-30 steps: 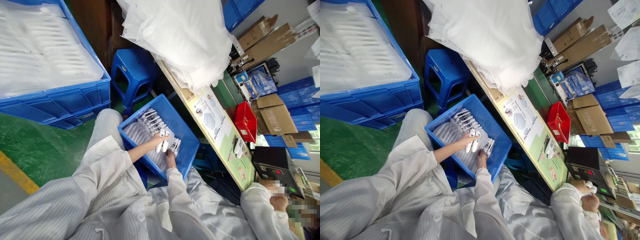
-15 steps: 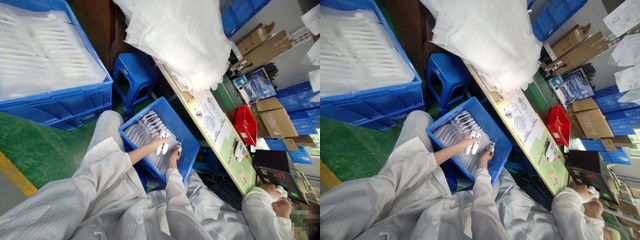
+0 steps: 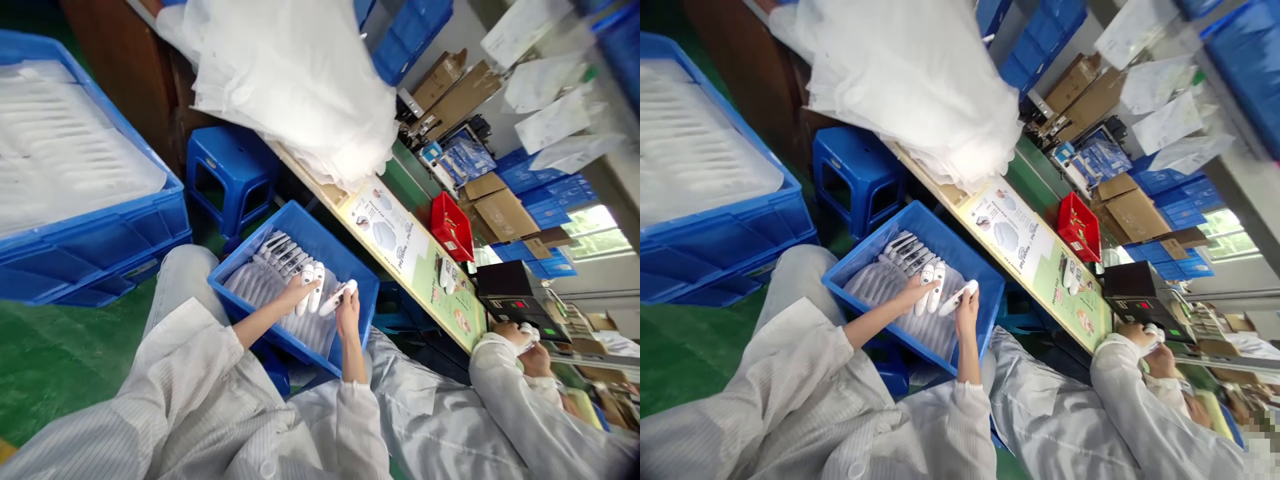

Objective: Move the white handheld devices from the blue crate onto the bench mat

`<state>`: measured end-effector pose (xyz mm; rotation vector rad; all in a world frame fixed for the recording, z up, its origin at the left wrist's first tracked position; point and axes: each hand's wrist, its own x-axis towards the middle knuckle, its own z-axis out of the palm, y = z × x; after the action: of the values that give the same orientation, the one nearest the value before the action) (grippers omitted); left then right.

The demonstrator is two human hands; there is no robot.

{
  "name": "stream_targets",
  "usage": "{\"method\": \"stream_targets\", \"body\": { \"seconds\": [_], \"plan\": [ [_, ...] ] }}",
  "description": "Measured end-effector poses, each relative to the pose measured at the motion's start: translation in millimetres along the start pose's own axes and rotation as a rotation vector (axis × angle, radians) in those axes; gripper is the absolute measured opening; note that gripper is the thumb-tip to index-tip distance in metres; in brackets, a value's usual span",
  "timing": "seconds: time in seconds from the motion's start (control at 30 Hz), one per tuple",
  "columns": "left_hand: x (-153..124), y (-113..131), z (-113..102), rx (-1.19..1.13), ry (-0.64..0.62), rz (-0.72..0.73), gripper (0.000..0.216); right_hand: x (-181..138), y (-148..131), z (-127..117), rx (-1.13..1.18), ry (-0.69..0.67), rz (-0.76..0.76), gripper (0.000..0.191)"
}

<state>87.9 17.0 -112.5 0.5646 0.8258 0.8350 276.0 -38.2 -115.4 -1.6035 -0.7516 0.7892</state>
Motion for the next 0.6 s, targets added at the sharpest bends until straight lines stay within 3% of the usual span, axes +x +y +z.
{"method": "stream_targets", "body": {
  "seconds": [0.07, 0.13, 0.3, 0.43, 0.6],
  "plan": [
    [-8.2, 13.4, 9.8, 0.061, 0.002, 0.094, 0.039, -12.9, -37.8, 2.1, 0.065, -0.108, -0.023, 0.085],
    [-13.2, 33.9, 25.2, 0.109, -0.026, 0.181, 0.044, -7.3, -77.3, -0.5, 0.145, -0.09, -0.071, 0.083],
    [11.0, 99.3, 92.3, 0.165, -0.107, 0.341, 0.06, 73.9, -152.8, -20.6, 0.285, 0.029, -0.186, 0.08],
    [68.6, 136.7, 158.8, 0.49, -0.158, 0.562, 0.044, 146.2, -169.0, -29.8, 0.224, 0.109, -0.3, 0.083],
    [133.9, 152.5, 212.2, 1.023, -0.055, 0.608, 0.038, 195.1, -161.4, -25.3, -0.026, 0.306, -0.391, 0.071]
  ]
}}
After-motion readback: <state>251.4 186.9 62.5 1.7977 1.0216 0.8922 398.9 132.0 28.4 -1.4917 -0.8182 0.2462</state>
